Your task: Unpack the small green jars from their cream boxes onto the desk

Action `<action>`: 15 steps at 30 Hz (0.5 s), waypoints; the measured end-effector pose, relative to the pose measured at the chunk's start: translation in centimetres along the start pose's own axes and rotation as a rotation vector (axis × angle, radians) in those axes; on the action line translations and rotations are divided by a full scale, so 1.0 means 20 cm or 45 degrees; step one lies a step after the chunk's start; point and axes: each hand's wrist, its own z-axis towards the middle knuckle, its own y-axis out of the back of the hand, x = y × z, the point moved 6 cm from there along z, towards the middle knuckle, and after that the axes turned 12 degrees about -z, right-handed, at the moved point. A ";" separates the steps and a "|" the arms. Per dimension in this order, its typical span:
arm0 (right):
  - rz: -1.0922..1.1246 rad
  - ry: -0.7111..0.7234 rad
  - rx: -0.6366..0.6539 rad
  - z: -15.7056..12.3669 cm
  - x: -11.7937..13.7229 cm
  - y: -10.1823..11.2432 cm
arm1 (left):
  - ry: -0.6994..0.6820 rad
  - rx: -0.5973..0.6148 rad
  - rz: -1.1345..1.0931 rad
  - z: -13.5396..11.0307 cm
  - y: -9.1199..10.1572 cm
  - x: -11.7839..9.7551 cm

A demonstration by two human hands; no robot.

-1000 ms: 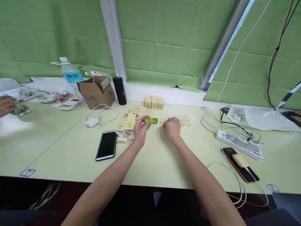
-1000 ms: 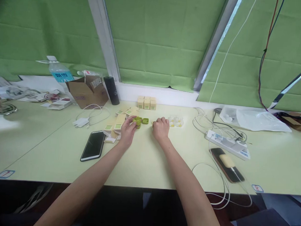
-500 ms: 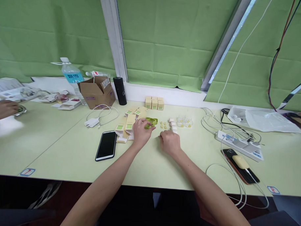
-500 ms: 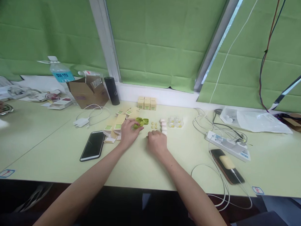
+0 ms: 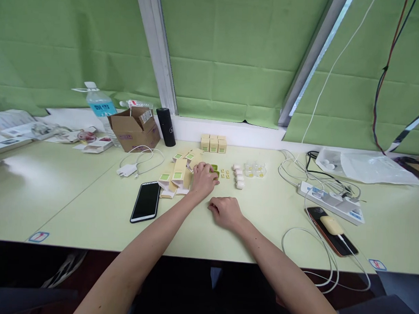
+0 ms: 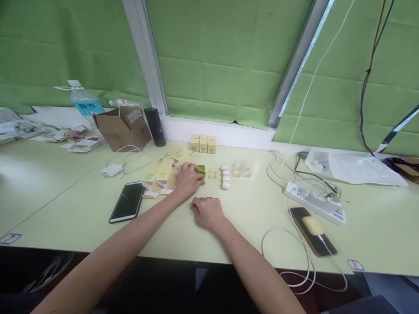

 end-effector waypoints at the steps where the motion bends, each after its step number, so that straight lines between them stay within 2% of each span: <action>1: 0.004 0.000 0.000 0.00 0.00 0.00 | 0.009 0.017 0.011 0.00 -0.01 0.00; 9: 0.039 0.014 0.001 0.00 0.00 0.00 | 0.104 0.072 0.059 0.03 -0.04 0.03; 15: 0.041 0.018 0.003 0.00 0.00 0.00 | 0.193 -0.003 -0.004 0.01 0.00 0.09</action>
